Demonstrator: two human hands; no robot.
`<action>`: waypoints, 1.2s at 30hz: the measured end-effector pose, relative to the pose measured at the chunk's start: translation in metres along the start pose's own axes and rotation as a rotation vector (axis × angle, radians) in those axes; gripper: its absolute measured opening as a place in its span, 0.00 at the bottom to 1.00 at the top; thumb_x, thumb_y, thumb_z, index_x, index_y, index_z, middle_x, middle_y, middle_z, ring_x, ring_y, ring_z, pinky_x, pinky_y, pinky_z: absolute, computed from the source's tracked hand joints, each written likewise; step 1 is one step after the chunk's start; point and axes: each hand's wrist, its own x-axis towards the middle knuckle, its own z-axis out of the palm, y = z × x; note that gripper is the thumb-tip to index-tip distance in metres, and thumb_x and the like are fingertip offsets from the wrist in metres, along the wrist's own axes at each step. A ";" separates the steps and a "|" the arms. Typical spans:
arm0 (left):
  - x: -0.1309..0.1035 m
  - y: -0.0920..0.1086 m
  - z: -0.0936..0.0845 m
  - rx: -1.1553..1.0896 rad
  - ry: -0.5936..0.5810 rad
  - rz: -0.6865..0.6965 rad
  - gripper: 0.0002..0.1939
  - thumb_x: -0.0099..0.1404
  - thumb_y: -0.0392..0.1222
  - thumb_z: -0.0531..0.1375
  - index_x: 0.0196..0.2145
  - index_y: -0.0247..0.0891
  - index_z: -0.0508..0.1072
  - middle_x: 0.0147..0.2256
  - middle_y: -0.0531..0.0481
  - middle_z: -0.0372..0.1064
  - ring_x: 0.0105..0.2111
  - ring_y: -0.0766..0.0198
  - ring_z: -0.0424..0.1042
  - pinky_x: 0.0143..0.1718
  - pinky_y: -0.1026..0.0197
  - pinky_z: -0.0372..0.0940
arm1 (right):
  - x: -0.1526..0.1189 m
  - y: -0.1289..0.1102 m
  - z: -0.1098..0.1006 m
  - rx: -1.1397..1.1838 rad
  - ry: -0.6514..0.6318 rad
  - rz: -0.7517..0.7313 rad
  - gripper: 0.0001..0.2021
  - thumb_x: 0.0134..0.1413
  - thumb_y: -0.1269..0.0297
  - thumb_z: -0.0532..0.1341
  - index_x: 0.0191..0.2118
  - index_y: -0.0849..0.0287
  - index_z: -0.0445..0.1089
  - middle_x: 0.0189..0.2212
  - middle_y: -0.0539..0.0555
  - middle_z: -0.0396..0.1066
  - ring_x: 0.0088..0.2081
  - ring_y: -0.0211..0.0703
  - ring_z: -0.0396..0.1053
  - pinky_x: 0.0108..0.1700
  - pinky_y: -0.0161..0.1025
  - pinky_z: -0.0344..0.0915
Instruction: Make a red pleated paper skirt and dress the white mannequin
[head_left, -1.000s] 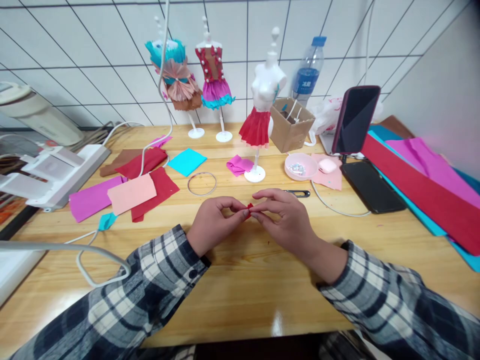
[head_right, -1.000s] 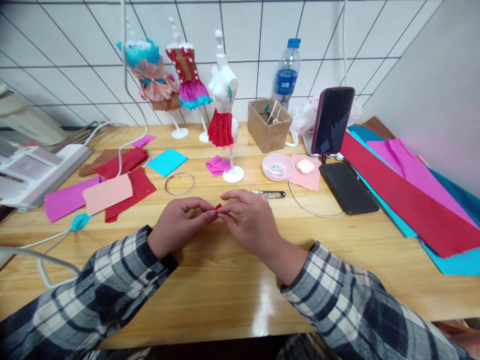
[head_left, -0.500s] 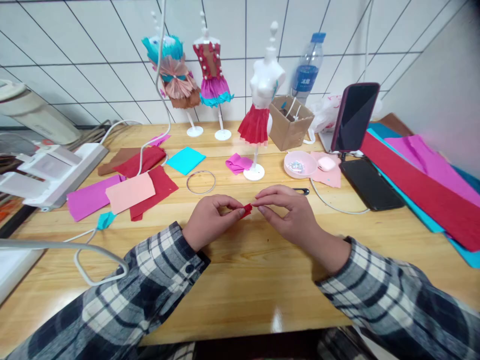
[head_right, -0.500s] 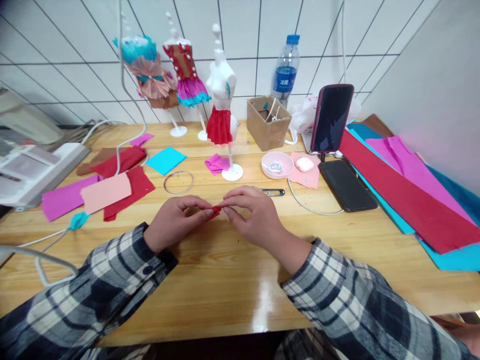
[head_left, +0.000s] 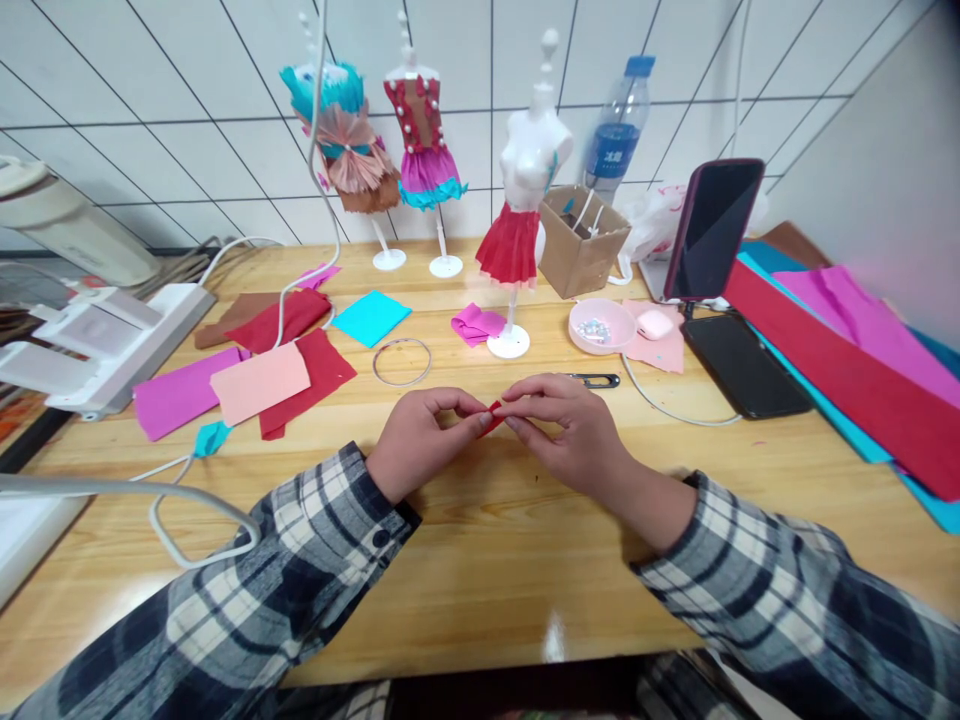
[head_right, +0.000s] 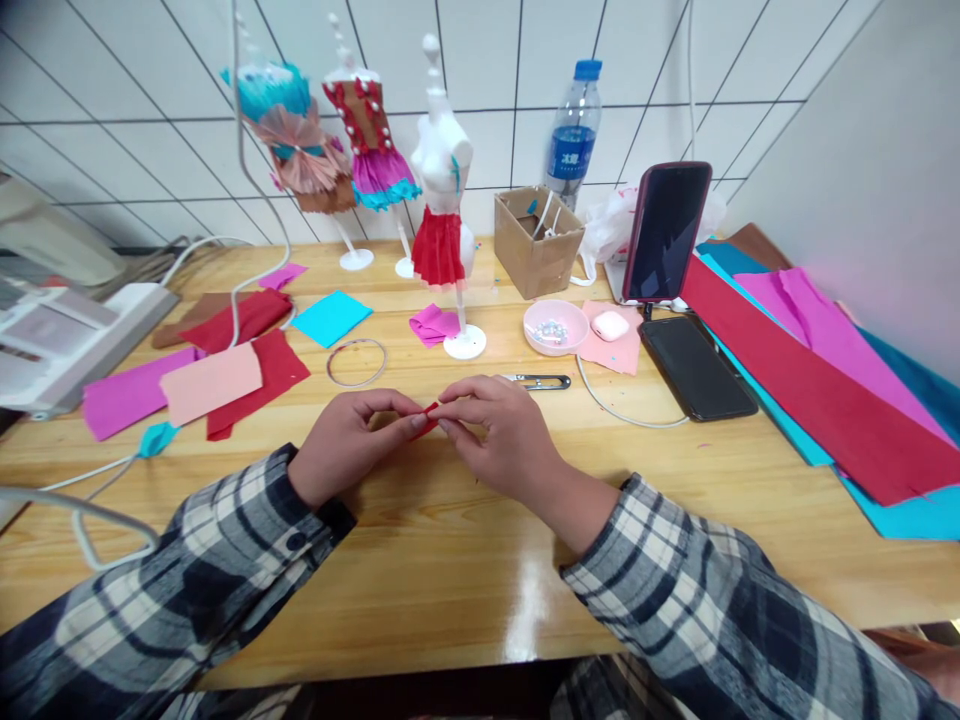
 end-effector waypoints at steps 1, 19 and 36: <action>0.000 -0.001 0.000 -0.010 -0.002 0.002 0.11 0.58 0.49 0.65 0.31 0.38 0.80 0.31 0.50 0.79 0.33 0.61 0.76 0.37 0.62 0.67 | 0.000 0.000 0.000 -0.003 -0.001 -0.001 0.07 0.57 0.68 0.62 0.38 0.53 0.78 0.39 0.52 0.76 0.41 0.42 0.72 0.45 0.43 0.68; -0.001 -0.001 -0.003 -0.143 0.011 0.106 0.08 0.56 0.43 0.65 0.28 0.35 0.79 0.29 0.47 0.76 0.31 0.63 0.73 0.32 0.64 0.67 | -0.001 -0.007 -0.008 0.232 -0.068 0.089 0.11 0.55 0.71 0.61 0.40 0.51 0.78 0.46 0.53 0.75 0.44 0.43 0.73 0.49 0.45 0.67; -0.001 -0.001 -0.001 -0.302 -0.052 0.022 0.09 0.54 0.44 0.67 0.28 0.35 0.78 0.29 0.49 0.77 0.30 0.63 0.74 0.33 0.63 0.69 | -0.002 -0.013 -0.006 0.227 -0.020 0.144 0.10 0.55 0.71 0.61 0.38 0.52 0.78 0.38 0.52 0.77 0.41 0.41 0.74 0.46 0.41 0.70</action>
